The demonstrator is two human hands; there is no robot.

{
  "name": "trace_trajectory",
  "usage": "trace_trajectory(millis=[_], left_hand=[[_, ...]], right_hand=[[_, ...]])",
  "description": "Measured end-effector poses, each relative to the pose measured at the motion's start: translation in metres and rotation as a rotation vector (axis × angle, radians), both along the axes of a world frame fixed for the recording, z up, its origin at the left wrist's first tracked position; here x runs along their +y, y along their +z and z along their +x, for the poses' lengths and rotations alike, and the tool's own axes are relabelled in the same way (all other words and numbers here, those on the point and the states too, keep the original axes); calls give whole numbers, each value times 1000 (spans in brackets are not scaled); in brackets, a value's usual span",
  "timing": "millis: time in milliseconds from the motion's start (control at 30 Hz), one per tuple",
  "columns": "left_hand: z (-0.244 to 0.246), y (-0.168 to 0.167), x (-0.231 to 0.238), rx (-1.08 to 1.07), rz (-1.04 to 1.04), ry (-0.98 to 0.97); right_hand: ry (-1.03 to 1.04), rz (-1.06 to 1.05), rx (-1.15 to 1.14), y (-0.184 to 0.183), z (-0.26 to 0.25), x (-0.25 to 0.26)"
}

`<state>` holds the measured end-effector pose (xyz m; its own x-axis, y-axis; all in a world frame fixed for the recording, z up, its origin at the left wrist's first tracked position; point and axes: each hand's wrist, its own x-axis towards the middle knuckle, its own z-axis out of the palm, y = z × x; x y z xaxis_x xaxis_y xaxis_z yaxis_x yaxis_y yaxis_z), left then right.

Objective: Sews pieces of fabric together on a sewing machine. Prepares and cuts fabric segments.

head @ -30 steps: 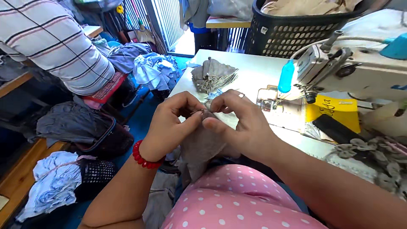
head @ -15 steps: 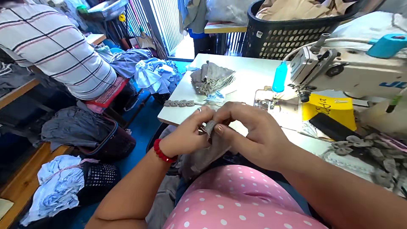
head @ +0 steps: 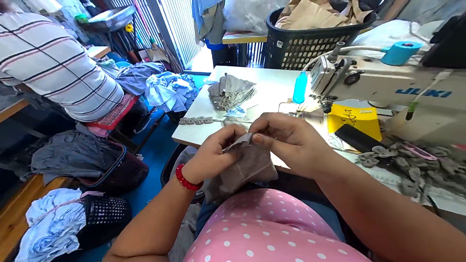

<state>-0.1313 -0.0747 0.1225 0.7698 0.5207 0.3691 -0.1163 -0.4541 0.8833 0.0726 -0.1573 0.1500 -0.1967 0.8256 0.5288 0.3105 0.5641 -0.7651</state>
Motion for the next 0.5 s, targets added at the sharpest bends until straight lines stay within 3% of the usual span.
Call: trace_trajectory(millis=[167, 300, 400, 500], left_hand=[[-4, -35, 9, 199, 172, 239], [-34, -70, 17, 336, 114, 311], [-60, -82, 13, 359, -12, 235], [-71, -81, -2, 303, -93, -19]], right_hand=[[0, 101, 52, 4, 15, -15], [-37, 169, 26, 1, 44, -37], [-25, 141, -44, -14, 65, -54], [36, 31, -47, -33, 73, -62]])
